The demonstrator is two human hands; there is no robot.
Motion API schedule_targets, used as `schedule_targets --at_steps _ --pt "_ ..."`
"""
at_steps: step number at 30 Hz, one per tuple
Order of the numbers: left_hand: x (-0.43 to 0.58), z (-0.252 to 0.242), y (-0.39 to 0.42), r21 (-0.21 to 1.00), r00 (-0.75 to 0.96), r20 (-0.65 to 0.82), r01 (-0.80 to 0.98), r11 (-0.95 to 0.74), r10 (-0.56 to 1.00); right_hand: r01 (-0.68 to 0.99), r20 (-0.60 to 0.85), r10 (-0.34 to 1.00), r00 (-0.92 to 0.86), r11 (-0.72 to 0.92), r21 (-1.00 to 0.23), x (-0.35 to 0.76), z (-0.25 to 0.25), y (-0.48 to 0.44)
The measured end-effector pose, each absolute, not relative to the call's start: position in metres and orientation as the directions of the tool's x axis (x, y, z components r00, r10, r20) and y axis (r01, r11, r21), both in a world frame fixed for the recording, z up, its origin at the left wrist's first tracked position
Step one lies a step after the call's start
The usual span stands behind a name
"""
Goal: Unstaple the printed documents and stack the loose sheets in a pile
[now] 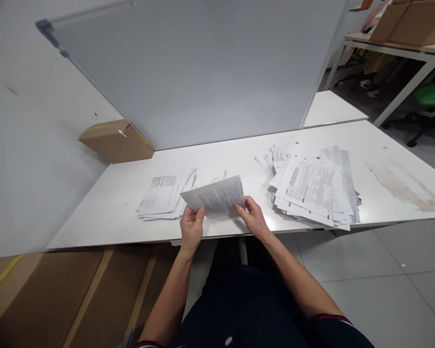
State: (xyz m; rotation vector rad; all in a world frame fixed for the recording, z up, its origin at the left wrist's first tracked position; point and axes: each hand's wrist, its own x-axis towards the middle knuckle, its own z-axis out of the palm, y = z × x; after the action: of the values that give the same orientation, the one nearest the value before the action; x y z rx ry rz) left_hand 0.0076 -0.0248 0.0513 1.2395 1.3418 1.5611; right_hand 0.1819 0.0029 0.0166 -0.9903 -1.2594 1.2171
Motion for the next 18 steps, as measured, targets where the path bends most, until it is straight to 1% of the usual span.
schedule_targets --at_steps 6,13,16,18 --pt "0.009 0.049 -0.024 0.958 -0.268 0.285 0.091 -0.271 0.92 -0.054 0.189 0.98 -0.069 0.185 -0.981 0.182 0.016 0.004" --pt "0.011 0.045 -0.024 0.961 -0.277 0.272 0.131 -0.245 0.921 0.053 0.202 0.973 -0.109 0.208 -0.977 0.179 0.005 0.003" --pt "0.012 0.046 -0.026 0.959 -0.325 0.283 0.125 -0.255 0.903 0.179 0.226 0.963 -0.146 0.251 -0.951 0.183 0.013 0.002" --pt "0.011 0.045 -0.028 0.966 -0.369 0.256 0.111 -0.231 0.893 0.327 0.298 0.938 -0.177 0.342 -0.881 0.189 0.033 0.001"
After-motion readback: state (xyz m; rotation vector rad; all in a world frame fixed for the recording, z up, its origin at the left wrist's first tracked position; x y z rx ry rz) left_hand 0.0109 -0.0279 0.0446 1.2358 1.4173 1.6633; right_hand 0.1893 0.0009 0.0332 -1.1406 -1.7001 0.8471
